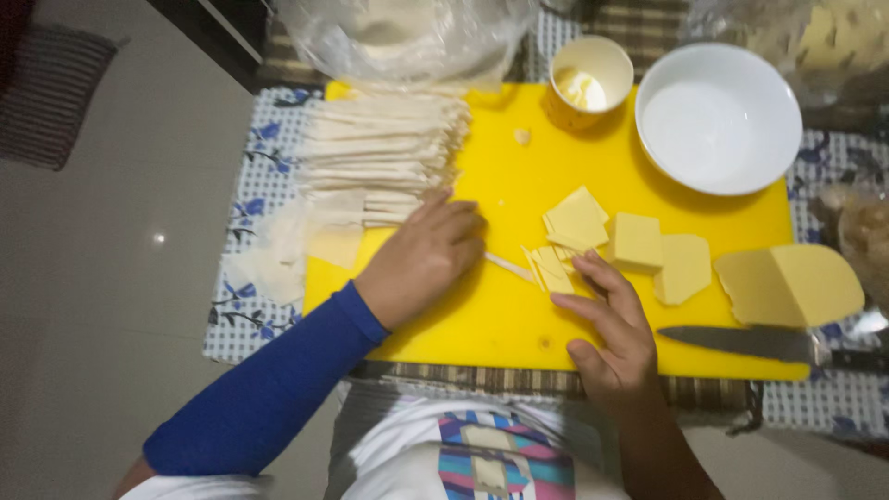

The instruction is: The person places cheese slices into circular dough wrappers, folds them into half-moon shapes, and seals the edges. They also cut cheese into thin strips and continue assembling the filled pastries on a yellow cutting board.

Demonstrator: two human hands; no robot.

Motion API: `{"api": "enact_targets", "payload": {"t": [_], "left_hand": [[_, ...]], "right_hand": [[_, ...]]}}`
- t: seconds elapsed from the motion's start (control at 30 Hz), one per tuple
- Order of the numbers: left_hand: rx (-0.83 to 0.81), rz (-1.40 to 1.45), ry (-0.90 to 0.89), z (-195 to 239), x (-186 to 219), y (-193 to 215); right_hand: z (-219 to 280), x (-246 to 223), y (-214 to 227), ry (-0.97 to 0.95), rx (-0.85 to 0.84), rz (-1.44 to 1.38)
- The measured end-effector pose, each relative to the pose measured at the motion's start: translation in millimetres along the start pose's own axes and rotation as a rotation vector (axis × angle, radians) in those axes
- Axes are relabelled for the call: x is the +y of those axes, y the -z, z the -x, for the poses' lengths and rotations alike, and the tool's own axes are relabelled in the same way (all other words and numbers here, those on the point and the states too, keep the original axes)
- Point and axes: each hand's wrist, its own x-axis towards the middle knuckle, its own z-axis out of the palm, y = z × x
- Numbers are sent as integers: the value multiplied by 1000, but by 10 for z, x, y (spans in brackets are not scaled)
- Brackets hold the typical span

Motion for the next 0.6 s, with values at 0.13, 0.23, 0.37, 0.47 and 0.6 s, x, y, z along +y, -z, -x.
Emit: {"api": "enact_targets", "payload": {"t": [0.13,0.23,0.37,0.47,0.6], "left_hand": [[78,-11,-43,24,40,103],[160,-44,-19,81,-53,258],[191,-31,156,212,-384,583],[266,-102,223,271,-585,727],[278,-188,252,278,-807,755]], "right_hand": [[13,-20,5,-23,7,17],[25,-13,4,-47,15,18],[14,-7,-16,-31,38,31],[-10,-7,-30,-11,45,42],[9,-66,-25,-49,40,41]]}}
